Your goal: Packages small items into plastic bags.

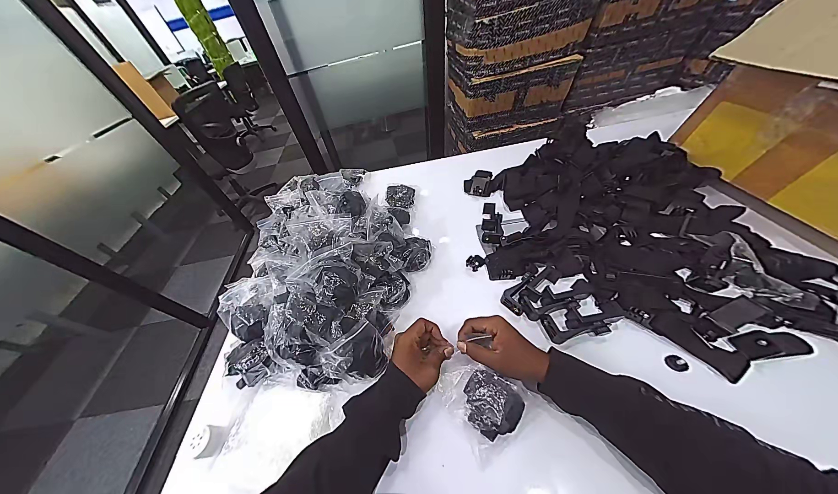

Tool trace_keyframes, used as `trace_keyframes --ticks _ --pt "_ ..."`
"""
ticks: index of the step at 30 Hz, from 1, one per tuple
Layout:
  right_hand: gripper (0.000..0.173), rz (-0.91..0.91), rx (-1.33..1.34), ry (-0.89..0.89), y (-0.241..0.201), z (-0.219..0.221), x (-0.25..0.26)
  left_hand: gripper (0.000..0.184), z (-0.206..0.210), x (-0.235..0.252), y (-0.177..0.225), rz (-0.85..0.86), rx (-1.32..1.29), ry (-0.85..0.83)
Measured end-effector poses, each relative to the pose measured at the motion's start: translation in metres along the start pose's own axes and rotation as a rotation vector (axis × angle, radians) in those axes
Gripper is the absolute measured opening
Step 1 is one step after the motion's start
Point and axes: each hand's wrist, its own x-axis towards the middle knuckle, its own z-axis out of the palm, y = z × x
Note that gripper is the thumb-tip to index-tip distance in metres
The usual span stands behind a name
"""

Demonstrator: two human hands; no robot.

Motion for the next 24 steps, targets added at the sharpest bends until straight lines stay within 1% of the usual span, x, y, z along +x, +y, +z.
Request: trace_keyframes --ticks 5,12,18,24 --pt "0.013 -0.027 -0.047 -0.030 0.0025 -0.0003 0.0008 0.023 -0.0022 -0.0008 -0.0076 0.035 0.058 -0.071" --pt "0.017 -0.017 -0.054 -0.074 0.0008 -0.0004 -0.0001 0.013 -0.0004 -0.0012 -0.0047 0.094 0.146 -0.057" --pt "0.017 -0.027 -0.059 -0.085 -0.0006 -0.0016 0.0001 0.009 0.0004 -0.0023 -0.0011 0.096 0.258 -0.039" --pt "0.019 -0.064 -0.104 -0.096 0.0048 -0.0016 -0.0001 0.014 -0.0010 -0.0027 -0.0102 0.087 0.155 -0.071"
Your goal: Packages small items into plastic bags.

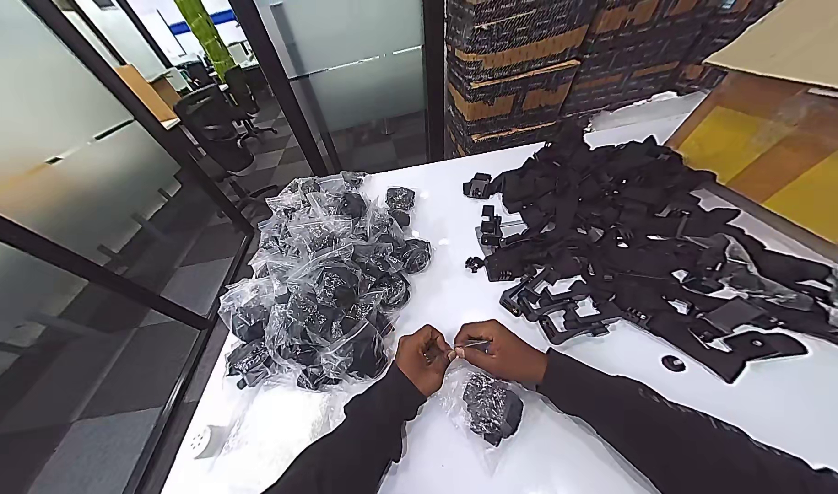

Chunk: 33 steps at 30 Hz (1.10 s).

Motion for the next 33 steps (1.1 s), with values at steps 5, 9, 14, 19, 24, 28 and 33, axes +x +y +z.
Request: trace_keyframes --ticks 5,9,14,19,24,28,33 --pt "0.022 -0.022 -0.041 -0.030 0.000 -0.001 -0.001 0.012 0.000 -0.001 -0.002 0.043 0.010 0.016" --pt "0.022 -0.028 -0.050 -0.041 0.000 -0.001 -0.001 0.012 0.000 -0.001 -0.001 0.017 0.006 0.019" --pt "0.021 -0.082 -0.028 -0.035 0.002 -0.002 -0.002 0.014 -0.001 -0.001 0.000 -0.011 0.034 0.022" --pt "0.019 -0.020 0.085 0.074 -0.003 -0.001 -0.002 0.014 -0.002 0.003 0.001 -0.040 -0.005 0.060" --pt "0.014 -0.002 0.150 0.176 -0.006 -0.003 -0.002 0.013 0.002 0.004 0.008 -0.078 -0.158 0.137" --pt "0.016 -0.055 0.121 0.199 -0.007 -0.006 -0.013 0.016 0.002 0.002 0.011 -0.065 -0.183 0.132" --pt "0.021 -0.129 -0.012 0.240 -0.013 -0.012 -0.029 0.018 0.001 0.001 0.012 -0.018 -0.152 0.101"
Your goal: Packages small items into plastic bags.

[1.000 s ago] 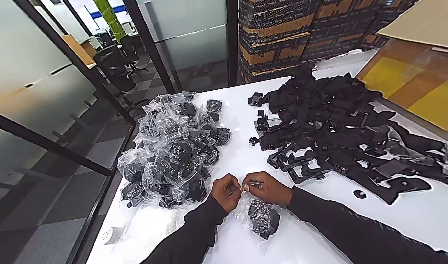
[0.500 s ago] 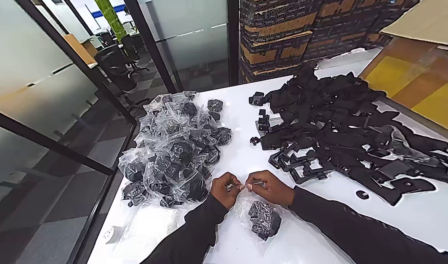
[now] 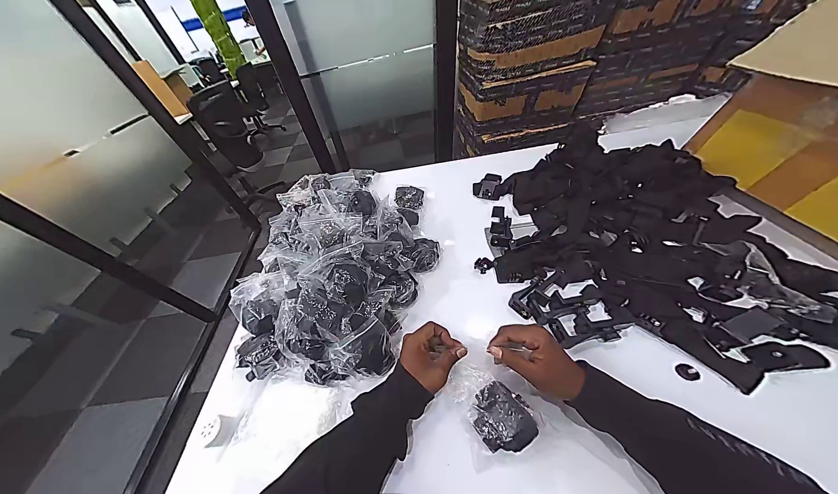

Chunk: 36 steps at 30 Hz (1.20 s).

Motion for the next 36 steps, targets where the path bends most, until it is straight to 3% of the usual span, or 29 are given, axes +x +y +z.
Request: trace_keyframes --ticks 14,21,25,30,36 --pt "0.017 -0.042 -0.091 0.153 -0.019 -0.036 -0.024 0.030 0.005 0.002 0.005 0.141 -0.112 0.049" --pt "0.016 0.053 -0.039 0.133 -0.019 -0.042 -0.038 0.032 0.004 0.003 0.004 0.077 -0.132 0.090" --pt "0.021 0.099 -0.135 0.137 -0.014 -0.048 -0.037 0.030 0.000 0.005 -0.002 0.014 -0.118 0.110" --pt "0.022 0.097 -0.210 0.208 -0.008 -0.044 -0.036 0.023 0.000 0.005 -0.005 0.002 -0.096 0.121" --pt "0.022 0.030 -0.237 0.161 -0.013 -0.043 -0.036 0.023 -0.001 0.006 -0.012 -0.019 -0.081 0.145"
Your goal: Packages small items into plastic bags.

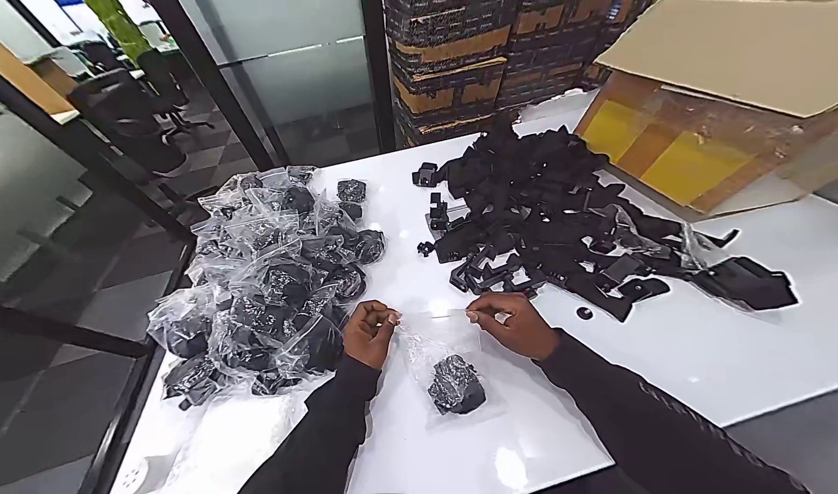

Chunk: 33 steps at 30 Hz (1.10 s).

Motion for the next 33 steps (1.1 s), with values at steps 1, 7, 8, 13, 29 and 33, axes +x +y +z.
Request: trace_keyframes --ticks 1,7,8,13,29,33 --pt "0.022 -0.018 -0.010 -0.008 -0.0016 -0.0011 -0.0005 0.023 0.0005 0.0001 -0.0005 0.000 -0.002 -0.007" --pt "0.024 -0.013 -0.043 -0.028 0.0040 -0.0013 0.0014 0.022 0.0012 -0.0010 0.0016 -0.023 -0.010 -0.088" --pt "0.024 0.007 -0.037 -0.029 0.0049 -0.0007 0.0014 0.025 0.0020 -0.0015 0.0030 -0.037 0.005 -0.101" --pt "0.024 0.023 -0.011 -0.040 0.0076 0.0031 0.0009 0.032 0.0019 -0.0026 0.0043 -0.063 0.052 -0.145" --pt "0.024 -0.005 -0.017 -0.044 0.0022 0.0026 -0.0014 0.035 0.0030 -0.0006 0.0064 -0.081 0.074 -0.147" --pt "0.023 0.048 0.011 -0.048 0.0045 0.0062 0.0002 0.036 0.0039 -0.0023 0.0071 -0.081 0.070 -0.076"
